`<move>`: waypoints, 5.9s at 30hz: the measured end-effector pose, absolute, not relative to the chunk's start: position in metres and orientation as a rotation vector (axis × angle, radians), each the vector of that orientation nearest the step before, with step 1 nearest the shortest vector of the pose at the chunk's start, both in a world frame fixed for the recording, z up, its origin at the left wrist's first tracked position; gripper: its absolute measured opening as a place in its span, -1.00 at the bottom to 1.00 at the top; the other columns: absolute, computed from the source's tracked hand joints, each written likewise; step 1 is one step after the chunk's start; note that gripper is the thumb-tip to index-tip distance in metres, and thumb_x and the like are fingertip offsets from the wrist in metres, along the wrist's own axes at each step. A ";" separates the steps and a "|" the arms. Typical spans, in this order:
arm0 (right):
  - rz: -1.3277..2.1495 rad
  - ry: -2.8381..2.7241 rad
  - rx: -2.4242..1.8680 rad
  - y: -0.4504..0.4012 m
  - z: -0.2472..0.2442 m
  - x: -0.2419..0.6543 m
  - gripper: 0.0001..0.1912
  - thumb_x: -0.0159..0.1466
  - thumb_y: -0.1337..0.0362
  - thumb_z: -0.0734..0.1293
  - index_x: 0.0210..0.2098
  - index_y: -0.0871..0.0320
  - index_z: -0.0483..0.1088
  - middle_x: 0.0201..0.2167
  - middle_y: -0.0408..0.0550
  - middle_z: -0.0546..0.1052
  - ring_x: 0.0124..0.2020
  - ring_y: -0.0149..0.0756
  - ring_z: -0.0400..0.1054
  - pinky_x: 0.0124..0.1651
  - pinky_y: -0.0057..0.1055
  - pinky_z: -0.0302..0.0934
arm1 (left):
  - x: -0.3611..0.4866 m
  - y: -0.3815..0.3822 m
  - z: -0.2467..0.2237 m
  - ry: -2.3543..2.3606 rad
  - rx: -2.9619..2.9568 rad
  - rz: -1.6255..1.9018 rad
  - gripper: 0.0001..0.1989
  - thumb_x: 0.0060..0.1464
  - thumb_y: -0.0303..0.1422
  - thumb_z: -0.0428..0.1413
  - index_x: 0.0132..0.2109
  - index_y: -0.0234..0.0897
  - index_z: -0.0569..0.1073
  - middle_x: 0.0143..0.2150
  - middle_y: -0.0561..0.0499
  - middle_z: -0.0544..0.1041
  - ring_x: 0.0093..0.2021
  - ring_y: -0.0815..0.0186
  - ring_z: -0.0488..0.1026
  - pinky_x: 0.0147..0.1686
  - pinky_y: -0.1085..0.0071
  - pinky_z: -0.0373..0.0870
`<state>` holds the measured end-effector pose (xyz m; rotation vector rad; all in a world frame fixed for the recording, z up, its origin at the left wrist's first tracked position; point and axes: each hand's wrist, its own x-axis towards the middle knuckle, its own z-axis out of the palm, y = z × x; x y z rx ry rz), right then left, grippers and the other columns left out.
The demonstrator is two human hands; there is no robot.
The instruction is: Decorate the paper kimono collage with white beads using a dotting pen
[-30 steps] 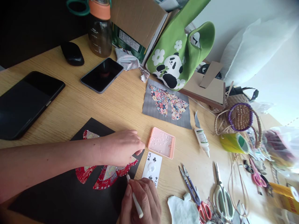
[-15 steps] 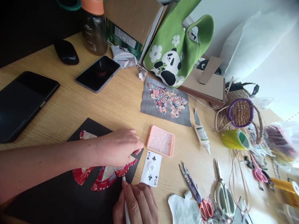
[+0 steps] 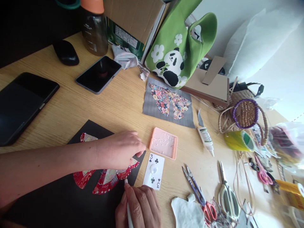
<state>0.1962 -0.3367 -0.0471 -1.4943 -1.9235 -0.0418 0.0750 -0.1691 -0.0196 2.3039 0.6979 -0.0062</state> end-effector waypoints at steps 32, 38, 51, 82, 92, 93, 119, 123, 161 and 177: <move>-0.084 -1.922 -1.518 -0.340 -0.051 0.196 -0.80 0.28 0.56 0.31 -0.20 0.21 0.50 -0.49 -0.11 0.54 -0.46 -0.33 0.44 -0.37 -0.31 0.36 | 0.074 -0.168 -0.019 0.673 2.325 -0.023 -0.81 -0.06 -0.59 0.12 -0.25 -0.32 0.51 -0.28 -0.08 0.59 -0.18 0.16 0.44 -0.26 0.31 0.28; -0.130 -1.931 -1.482 -0.338 -0.053 0.199 -0.80 0.30 0.53 0.29 -0.20 0.18 0.50 -0.50 -0.12 0.55 -0.48 -0.31 0.44 -0.40 -0.31 0.36 | 0.075 -0.168 -0.020 0.672 2.324 -0.035 -0.83 -0.03 -0.58 0.14 -0.25 -0.33 0.51 -0.26 -0.09 0.60 -0.16 0.15 0.45 -0.24 0.30 0.29; -0.135 -1.865 -1.450 -0.337 -0.049 0.197 -0.81 0.31 0.52 0.28 -0.24 0.19 0.50 -0.53 -0.12 0.52 -0.51 -0.33 0.40 -0.43 -0.33 0.31 | 0.076 -0.168 -0.019 0.675 2.321 -0.047 -0.79 -0.06 -0.61 0.11 -0.25 -0.32 0.52 -0.27 -0.08 0.59 -0.15 0.17 0.46 -0.23 0.31 0.30; -0.012 -1.753 -1.521 -0.334 -0.049 0.194 -0.79 0.26 0.57 0.31 -0.24 0.19 0.52 -0.52 -0.13 0.51 -0.46 -0.35 0.40 -0.41 -0.37 0.31 | 0.075 -0.168 -0.016 0.684 2.318 -0.070 -0.82 -0.03 -0.59 0.14 -0.25 -0.31 0.51 -0.28 -0.06 0.59 -0.17 0.18 0.46 -0.26 0.32 0.29; 0.039 -1.751 -1.512 -0.333 -0.051 0.193 -0.75 0.24 0.61 0.33 -0.21 0.21 0.51 -0.49 -0.11 0.51 -0.47 -0.35 0.40 -0.43 -0.37 0.31 | 0.075 -0.167 -0.016 0.689 2.302 -0.075 -0.84 -0.01 -0.57 0.14 -0.25 -0.29 0.50 -0.28 -0.05 0.58 -0.17 0.19 0.44 -0.24 0.32 0.29; 0.047 -1.755 -1.526 -0.333 -0.051 0.193 -0.75 0.24 0.61 0.33 -0.21 0.20 0.51 -0.49 -0.10 0.52 -0.47 -0.34 0.40 -0.42 -0.36 0.31 | 0.075 -0.167 -0.016 0.690 2.301 -0.074 -0.85 -0.01 -0.56 0.13 -0.25 -0.29 0.50 -0.28 -0.05 0.58 -0.17 0.19 0.44 -0.24 0.32 0.29; 0.157 -1.469 -1.619 -0.330 -0.042 0.173 -0.76 0.26 0.57 0.31 -0.30 0.14 0.53 -0.52 -0.13 0.48 -0.50 -0.35 0.36 -0.43 -0.35 0.28 | 0.075 -0.167 -0.015 0.692 2.277 -0.076 -0.83 -0.04 -0.60 0.14 -0.27 -0.29 0.48 -0.27 -0.04 0.58 -0.16 0.18 0.43 -0.23 0.32 0.28; 0.150 -1.499 -1.625 -0.335 -0.041 0.178 -0.76 0.27 0.57 0.32 -0.26 0.14 0.54 -0.48 -0.11 0.51 -0.44 -0.33 0.38 -0.37 -0.33 0.30 | 0.075 -0.167 -0.015 0.695 2.270 -0.065 -0.82 -0.05 -0.61 0.14 -0.28 -0.29 0.48 -0.29 -0.04 0.57 -0.16 0.17 0.43 -0.24 0.31 0.26; 0.333 -1.718 -1.382 -0.329 -0.032 0.212 -0.77 0.27 0.60 0.23 -0.23 0.20 0.40 -0.48 -0.13 0.46 -0.48 -0.42 0.29 -0.45 -0.42 0.21 | 0.074 -0.164 -0.015 0.731 2.194 -0.090 -0.87 -0.01 -0.44 0.24 -0.30 -0.25 0.45 -0.33 0.02 0.50 -0.22 0.25 0.38 -0.29 0.38 0.22; 0.400 -1.823 -1.192 -0.331 -0.032 0.206 -0.78 0.20 0.59 0.24 -0.25 0.24 0.42 -0.55 -0.08 0.42 -0.50 -0.37 0.23 -0.46 -0.36 0.13 | 0.076 -0.165 -0.012 0.735 2.215 -0.101 -0.87 -0.04 -0.52 0.21 -0.31 -0.25 0.45 -0.35 0.02 0.49 -0.22 0.24 0.37 -0.27 0.36 0.21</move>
